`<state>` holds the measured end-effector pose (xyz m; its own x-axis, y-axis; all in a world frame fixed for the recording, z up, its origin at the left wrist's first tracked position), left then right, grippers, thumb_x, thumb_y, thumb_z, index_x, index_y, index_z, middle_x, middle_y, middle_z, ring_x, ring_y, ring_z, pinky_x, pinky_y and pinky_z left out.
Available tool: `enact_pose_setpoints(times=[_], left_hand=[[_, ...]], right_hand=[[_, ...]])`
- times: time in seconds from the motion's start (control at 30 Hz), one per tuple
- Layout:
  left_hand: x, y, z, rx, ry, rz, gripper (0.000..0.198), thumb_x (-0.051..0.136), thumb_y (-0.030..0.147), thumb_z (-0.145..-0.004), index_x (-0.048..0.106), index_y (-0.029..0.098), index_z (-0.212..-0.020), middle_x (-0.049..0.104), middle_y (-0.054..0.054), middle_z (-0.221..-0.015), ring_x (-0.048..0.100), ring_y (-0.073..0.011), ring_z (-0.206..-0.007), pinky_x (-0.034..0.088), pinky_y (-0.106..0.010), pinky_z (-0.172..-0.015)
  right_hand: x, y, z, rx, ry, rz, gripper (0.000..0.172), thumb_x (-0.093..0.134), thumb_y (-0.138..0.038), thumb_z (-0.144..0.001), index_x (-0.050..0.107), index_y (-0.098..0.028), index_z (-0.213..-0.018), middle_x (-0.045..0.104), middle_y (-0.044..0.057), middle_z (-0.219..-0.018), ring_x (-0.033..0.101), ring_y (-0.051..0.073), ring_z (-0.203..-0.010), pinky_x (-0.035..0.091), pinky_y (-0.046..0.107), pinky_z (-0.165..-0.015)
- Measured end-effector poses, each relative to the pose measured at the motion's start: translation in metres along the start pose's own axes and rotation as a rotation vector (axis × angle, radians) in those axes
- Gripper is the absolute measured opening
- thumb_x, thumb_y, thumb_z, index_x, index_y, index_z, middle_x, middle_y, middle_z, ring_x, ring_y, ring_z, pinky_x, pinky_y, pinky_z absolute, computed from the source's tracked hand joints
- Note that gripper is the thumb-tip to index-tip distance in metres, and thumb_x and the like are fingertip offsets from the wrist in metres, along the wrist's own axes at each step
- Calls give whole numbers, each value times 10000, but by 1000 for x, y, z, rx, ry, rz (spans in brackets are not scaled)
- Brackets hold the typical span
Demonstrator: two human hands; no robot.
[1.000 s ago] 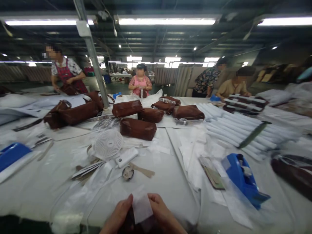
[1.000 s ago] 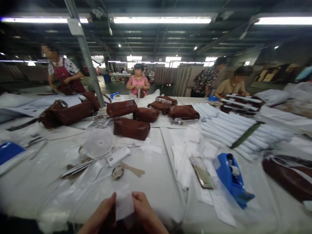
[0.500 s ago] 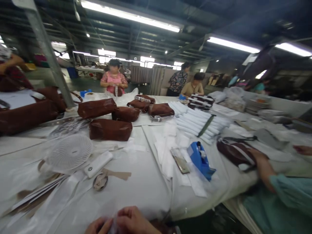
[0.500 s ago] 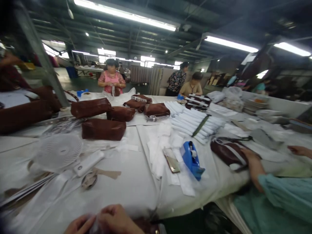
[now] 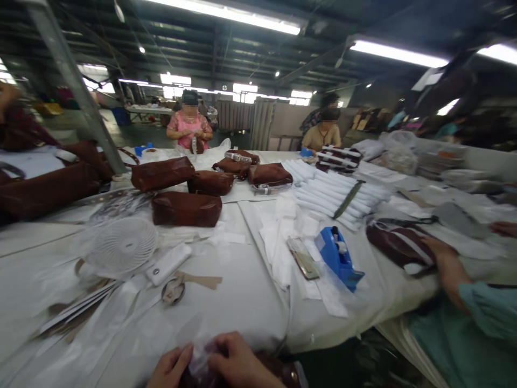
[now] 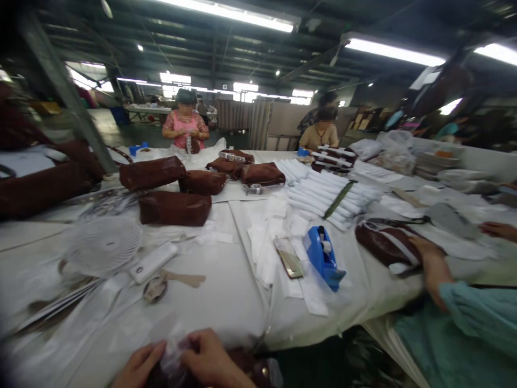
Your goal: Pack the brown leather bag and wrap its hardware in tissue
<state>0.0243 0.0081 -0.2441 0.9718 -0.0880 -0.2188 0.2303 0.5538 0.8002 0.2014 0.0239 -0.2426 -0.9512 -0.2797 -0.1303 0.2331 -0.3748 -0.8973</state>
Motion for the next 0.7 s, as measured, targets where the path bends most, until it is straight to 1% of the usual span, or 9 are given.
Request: enact_pose_setpoints(times=[0.07,0.13,0.2,0.23,0.3,0.4,0.47,0.57,0.7], left_hand=[[8,-5,5,-75,-56,91,577,500,771,-679,580,202,-731,582,5,-514,571,-194,-481,485,-292,-460],[14,-7,9,-134,-90,219,604,436,801,-705,540,206,-712,540,22,-475,528,-167,-414,445,-277,-415],[16,-7,10,-142,-106,316,640,373,829,-712,516,205,-694,529,24,-464,506,-146,-386,411,-254,-392],[17,-7,10,-133,-120,350,669,335,845,-709,515,201,-693,531,21,-462,501,-140,-380,394,-243,-383],[21,-9,7,-119,-160,388,740,259,875,-693,532,187,-704,549,7,-470,500,-134,-378,376,-229,-372],[24,-17,1,-137,-179,401,815,214,908,-654,557,171,-716,588,-15,-505,505,-135,-373,370,-226,-359],[27,-22,-3,-151,-186,400,821,211,911,-650,557,168,-702,593,-20,-504,498,-133,-358,363,-227,-348],[30,-22,-3,-155,-205,384,815,197,902,-665,554,170,-689,576,-15,-472,495,-137,-351,371,-233,-352],[30,-12,2,-95,-210,280,800,235,889,-679,577,167,-703,550,-6,-438,502,-147,-360,374,-241,-370]], right_hand=[[0,0,-4,13,52,-23,204,677,-256,-639,704,-185,-829,668,5,-831,583,191,-808,436,268,-722],[7,-5,-9,6,7,-70,121,689,-279,-640,673,-164,-673,620,-10,-661,546,157,-666,399,249,-621],[17,-10,-10,2,-102,-115,238,694,-345,-659,613,-154,-542,538,-26,-505,454,114,-516,310,235,-506],[20,-11,-11,6,-137,-132,304,695,-393,-666,589,-154,-512,511,-30,-465,415,99,-474,270,233,-476],[18,-11,-12,21,-144,-173,405,690,-507,-669,565,-156,-512,495,-31,-442,375,81,-431,226,232,-446],[7,1,-16,88,-53,-278,524,626,-674,-665,477,-189,-530,422,-59,-417,304,61,-387,199,223,-413],[2,11,-18,158,11,-358,569,575,-748,-653,412,-214,-548,353,-86,-403,247,52,-365,186,215,-394],[3,18,-18,212,40,-415,583,588,-767,-626,415,-214,-569,340,-92,-411,238,46,-359,170,205,-385],[17,10,-18,149,-10,-343,580,686,-730,-545,483,-186,-561,399,-66,-430,276,50,-374,171,211,-385]])
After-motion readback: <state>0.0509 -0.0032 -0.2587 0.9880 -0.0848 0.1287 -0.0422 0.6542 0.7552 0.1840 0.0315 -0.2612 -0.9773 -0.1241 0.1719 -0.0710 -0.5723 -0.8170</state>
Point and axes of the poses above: each hand's wrist, its own z-axis away from the middle knuckle, its own x-axis out of the palm, y = z × x, the point moved 10 cm from there along -z, towards the middle knuckle
